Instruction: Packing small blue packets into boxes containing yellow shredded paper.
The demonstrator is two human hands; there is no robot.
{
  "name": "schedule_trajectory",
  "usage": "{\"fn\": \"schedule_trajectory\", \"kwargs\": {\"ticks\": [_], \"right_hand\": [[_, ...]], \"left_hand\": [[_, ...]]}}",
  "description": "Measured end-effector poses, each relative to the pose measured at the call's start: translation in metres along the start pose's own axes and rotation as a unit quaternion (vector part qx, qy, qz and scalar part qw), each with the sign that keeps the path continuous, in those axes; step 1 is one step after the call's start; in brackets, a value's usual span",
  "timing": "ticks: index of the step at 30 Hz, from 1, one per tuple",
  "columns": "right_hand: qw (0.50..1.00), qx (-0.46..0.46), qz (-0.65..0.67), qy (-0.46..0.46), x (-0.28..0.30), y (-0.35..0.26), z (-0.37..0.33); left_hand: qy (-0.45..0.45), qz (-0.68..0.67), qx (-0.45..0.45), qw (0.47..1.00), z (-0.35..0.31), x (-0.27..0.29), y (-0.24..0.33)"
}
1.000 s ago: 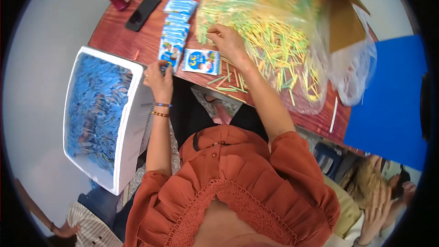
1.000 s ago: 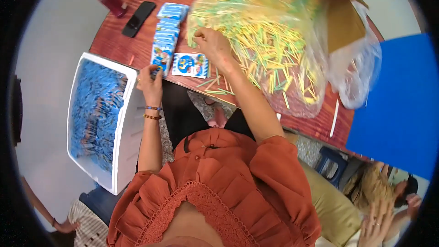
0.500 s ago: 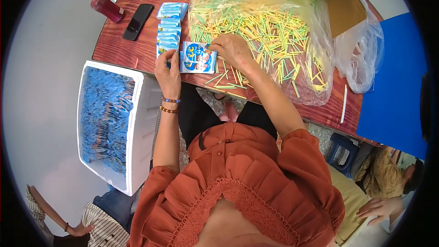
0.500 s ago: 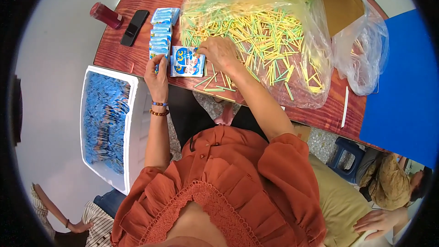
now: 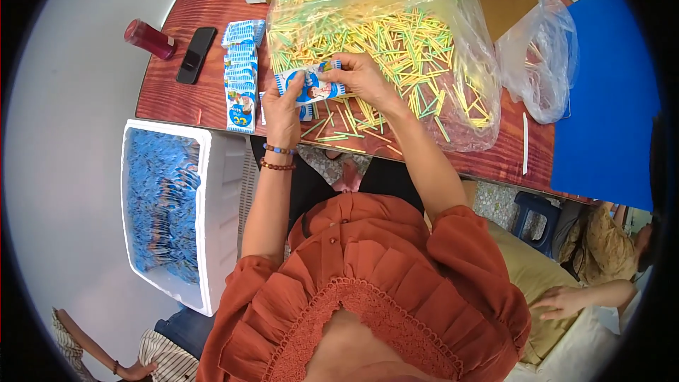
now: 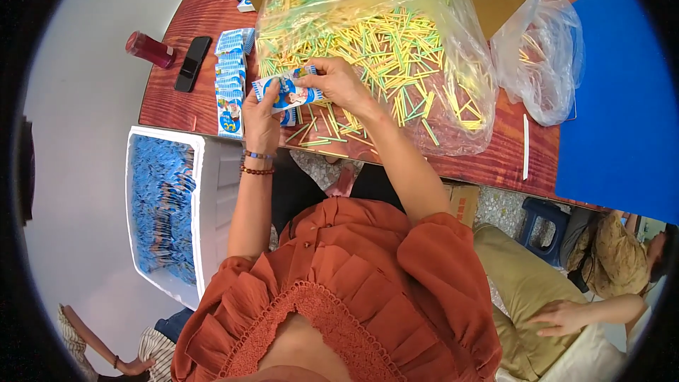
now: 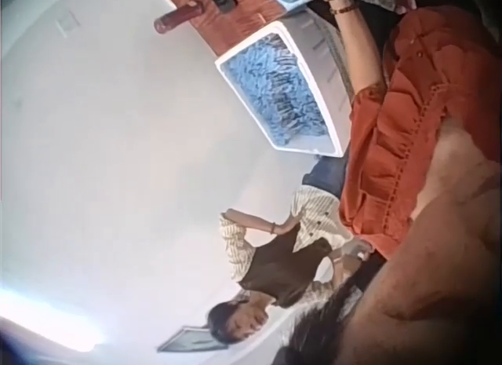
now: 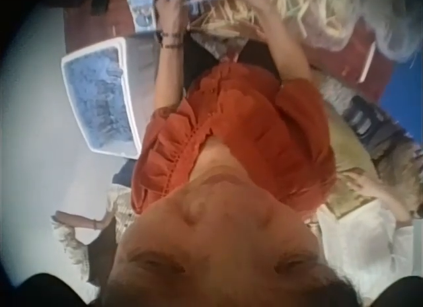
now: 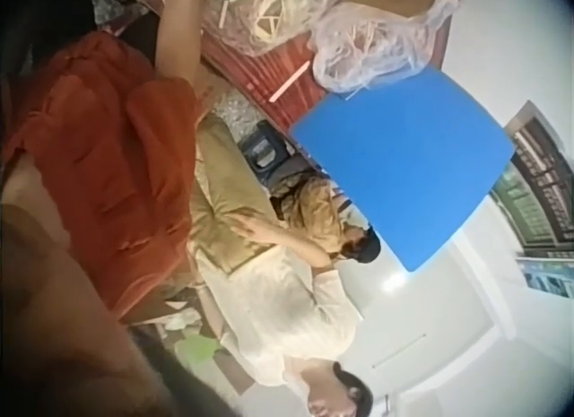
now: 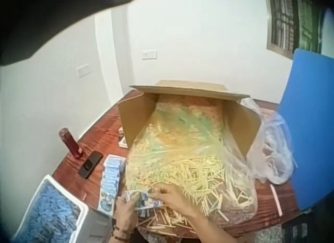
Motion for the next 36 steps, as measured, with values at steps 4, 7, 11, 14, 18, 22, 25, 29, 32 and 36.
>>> {"fn": "schedule_trajectory", "kwargs": {"ticks": [4,7,11,14,18,22,25,29,32,36], "right_hand": [[0.998,0.031,0.051,0.027,-0.002,0.003,-0.008],[0.998,0.029,0.051,0.039,0.001,0.002,-0.014],[0.998,0.034,-0.016,0.055,0.012,0.008,-0.014],[0.988,0.053,0.102,0.106,0.027,-0.013,-0.025],[0.972,0.207,-0.108,-0.005,0.028,-0.041,-0.043],[0.934,0.209,-0.281,-0.073,0.002,-0.037,-0.049],[0.972,0.195,-0.129,-0.029,0.012,-0.031,-0.049],[0.972,0.211,-0.106,0.005,0.020,-0.038,-0.051],[0.958,0.223,-0.178,-0.012,0.020,-0.034,-0.050],[0.948,0.210,-0.229,-0.072,0.007,-0.025,-0.046]], "left_hand": [[0.022,-0.040,-0.040,0.998,-0.003,-0.004,-0.009],[0.029,-0.036,-0.010,0.999,0.000,-0.001,-0.018],[0.016,-0.087,-0.002,0.996,0.000,-0.012,-0.023],[0.010,-0.100,0.014,0.995,0.003,-0.012,-0.027],[-0.032,-0.121,0.042,0.991,0.001,-0.021,-0.026],[-0.059,-0.138,0.066,0.986,-0.006,-0.027,-0.024],[-0.070,-0.131,0.071,0.986,-0.007,-0.031,-0.020],[-0.065,-0.110,0.060,0.990,-0.004,-0.026,-0.020],[-0.076,-0.116,0.060,0.989,-0.004,-0.028,-0.021],[-0.071,-0.108,0.069,0.989,-0.005,-0.038,-0.025]]}}
Point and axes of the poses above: each hand's wrist, its own z-axis towards the middle knuckle, its own x-axis out of the back of the hand, y = z × x, the point moved 5 cm from there along z, towards the middle knuckle, and after that the axes turned 13 degrees about z, right-handed, at the moved point
